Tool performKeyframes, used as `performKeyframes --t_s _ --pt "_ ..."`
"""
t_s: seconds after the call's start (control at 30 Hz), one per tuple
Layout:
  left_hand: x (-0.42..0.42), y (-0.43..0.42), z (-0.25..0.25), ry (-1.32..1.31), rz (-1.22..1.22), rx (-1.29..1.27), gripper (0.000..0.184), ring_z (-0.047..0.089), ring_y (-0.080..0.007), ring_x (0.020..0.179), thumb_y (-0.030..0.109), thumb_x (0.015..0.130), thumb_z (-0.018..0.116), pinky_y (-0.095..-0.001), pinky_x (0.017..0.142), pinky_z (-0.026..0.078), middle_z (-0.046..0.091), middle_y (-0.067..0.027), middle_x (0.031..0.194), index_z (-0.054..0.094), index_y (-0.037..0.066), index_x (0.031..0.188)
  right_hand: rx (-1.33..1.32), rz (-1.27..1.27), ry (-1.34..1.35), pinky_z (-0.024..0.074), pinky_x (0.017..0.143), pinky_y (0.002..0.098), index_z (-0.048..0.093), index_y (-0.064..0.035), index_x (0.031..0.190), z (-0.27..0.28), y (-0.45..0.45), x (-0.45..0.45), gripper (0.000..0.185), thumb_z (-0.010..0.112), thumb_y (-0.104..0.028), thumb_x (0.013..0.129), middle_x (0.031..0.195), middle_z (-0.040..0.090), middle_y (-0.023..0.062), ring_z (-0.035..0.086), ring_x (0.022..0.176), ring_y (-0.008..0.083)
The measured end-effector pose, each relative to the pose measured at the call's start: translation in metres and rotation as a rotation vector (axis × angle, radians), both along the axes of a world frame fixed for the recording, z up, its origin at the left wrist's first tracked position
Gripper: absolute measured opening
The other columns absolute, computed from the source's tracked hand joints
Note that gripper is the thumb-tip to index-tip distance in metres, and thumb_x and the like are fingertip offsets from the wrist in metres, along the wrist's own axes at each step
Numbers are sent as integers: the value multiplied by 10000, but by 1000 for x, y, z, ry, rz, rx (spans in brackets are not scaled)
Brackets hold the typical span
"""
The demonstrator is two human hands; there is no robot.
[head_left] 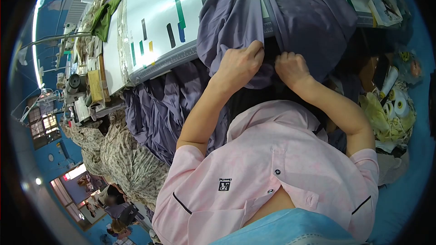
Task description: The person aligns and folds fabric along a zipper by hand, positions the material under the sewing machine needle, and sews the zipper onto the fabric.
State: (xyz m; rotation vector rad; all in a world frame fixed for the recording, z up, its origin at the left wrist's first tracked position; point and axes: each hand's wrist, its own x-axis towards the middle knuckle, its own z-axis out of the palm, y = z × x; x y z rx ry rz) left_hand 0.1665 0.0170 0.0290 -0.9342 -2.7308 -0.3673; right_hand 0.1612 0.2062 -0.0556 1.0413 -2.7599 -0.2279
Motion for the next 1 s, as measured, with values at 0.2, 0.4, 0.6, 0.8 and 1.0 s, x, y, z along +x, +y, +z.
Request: performKeyframes --t_s 0.2,0.4,0.6,0.8,1.0 --pt "1 23 31 45 -21 -92 97 637 -191 647 64 751 638 -323 504 496 564 -55 918 625 11 831 -222 119 100 418 515 275 592 -127 668 49 22 19 65 650 -158 673 663 519 -3 540 624 144" --pt "-3 45 11 9 -126 -114 109 646 -184 690 86 705 647 -328 512 508 548 -55 871 585 26 772 -249 206 92 399 513 277 592 -120 657 52 26 19 64 656 -130 656 659 502 7 520 635 148" --pt "-3 46 6 -31 -91 24 221 662 -201 666 82 694 674 -346 507 511 639 -39 1008 658 7 901 -328 238 105 393 513 276 591 -113 645 45 29 17 64 654 -111 655 653 502 14 506 629 151" --pt "-8 45 -20 -96 -56 211 215 687 -234 681 43 710 684 -324 549 545 695 -57 1040 693 10 923 -403 242 98 398 508 272 593 -98 656 47 30 16 56 648 -99 664 639 497 19 511 613 153" --pt "-7 44 -33 -114 -40 343 180 703 -252 712 23 769 702 -318 573 562 703 -75 1053 700 0 947 -533 256 38 437 507 278 575 -93 656 50 35 11 62 634 -83 674 643 490 19 519 609 152"
